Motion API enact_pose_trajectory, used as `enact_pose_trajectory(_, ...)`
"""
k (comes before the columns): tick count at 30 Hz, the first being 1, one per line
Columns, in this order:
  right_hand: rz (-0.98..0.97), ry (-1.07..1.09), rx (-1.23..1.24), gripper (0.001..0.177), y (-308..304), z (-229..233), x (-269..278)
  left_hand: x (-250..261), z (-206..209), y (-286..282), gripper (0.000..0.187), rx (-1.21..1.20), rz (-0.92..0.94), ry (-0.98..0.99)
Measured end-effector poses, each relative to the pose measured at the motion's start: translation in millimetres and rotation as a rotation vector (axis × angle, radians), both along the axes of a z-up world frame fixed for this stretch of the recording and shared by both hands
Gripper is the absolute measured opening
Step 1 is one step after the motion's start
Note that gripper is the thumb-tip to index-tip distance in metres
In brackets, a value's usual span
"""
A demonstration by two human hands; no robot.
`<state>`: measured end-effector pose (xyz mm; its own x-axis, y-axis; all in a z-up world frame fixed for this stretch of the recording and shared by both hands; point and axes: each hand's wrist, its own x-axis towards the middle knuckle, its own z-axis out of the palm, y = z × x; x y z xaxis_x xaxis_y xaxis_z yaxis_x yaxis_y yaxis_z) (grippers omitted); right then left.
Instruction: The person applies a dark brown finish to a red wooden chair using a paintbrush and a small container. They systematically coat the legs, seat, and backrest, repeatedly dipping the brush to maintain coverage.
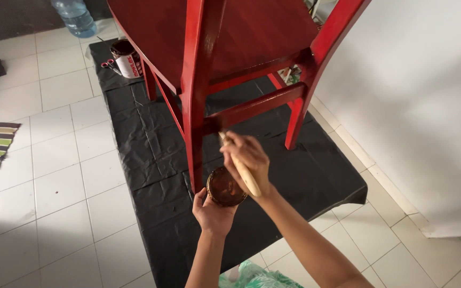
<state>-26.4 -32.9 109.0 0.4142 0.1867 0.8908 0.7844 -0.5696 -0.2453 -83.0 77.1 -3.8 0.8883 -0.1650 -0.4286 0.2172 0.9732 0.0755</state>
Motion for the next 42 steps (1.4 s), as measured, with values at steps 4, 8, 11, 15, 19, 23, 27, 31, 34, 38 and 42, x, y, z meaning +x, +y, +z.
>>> enact_pose_trajectory(4, 0.129, 0.112, 0.129, 0.009, -0.2, -12.1, -13.2, -8.1, -4.8, 3.1, 0.057, 0.043, 0.002, 0.020)
enact_pose_trajectory(8, 0.187, 0.197, 0.116, 0.011, -15.9, -36.0, 2.6, -10.7, -10.8, 1.9, 0.056, 0.048, 0.005, 0.009)
enact_pose_trajectory(11, 0.075, 0.215, 0.088, 0.013, -40.0, -45.5, 16.1, -9.4, -12.6, 1.4, 0.053, 0.046, 0.021, 0.018)
enact_pose_trajectory(15, 0.077, 0.181, 0.164, 0.012, -43.0, -47.3, 8.6, -9.7, -12.8, 2.6, 0.054, 0.057, 0.023, -0.003)
enact_pose_trajectory(19, 0.198, 0.126, 0.105, 0.013, -10.1, -45.4, 0.0, -9.7, -12.0, 3.1, 0.056, 0.056, 0.010, -0.025)
enact_pose_trajectory(23, 0.091, 0.175, 0.139, 0.011, -23.7, -48.0, 17.9, -8.4, -12.1, 2.3, 0.054, 0.054, 0.014, -0.016)
enact_pose_trajectory(27, -0.128, 0.068, 0.112, 0.004, -87.6, -53.2, 42.8, -6.2, -12.4, 1.3, 0.055, 0.072, 0.001, 0.010)
enact_pose_trajectory(31, -0.320, 0.029, 0.046, 0.009, -144.1, -31.7, 57.5, -5.5, -9.3, -3.2, 0.054, 0.069, -0.026, 0.021)
enact_pose_trajectory(34, -0.479, 0.088, 0.084, 0.009, -157.8, -10.4, 60.6, -3.1, -6.0, -10.3, 0.054, 0.049, -0.045, 0.047)
enact_pose_trajectory(38, -0.454, 0.019, 0.009, 0.009, -154.2, 20.2, 53.8, 0.2, -0.4, -19.0, 0.050, 0.000, -0.055, 0.058)
enact_pose_trajectory(42, -0.408, -0.253, -0.164, 0.011, -147.0, 43.6, 64.6, -0.3, 1.4, -25.1, 0.052, 0.056, -0.088, 0.044)
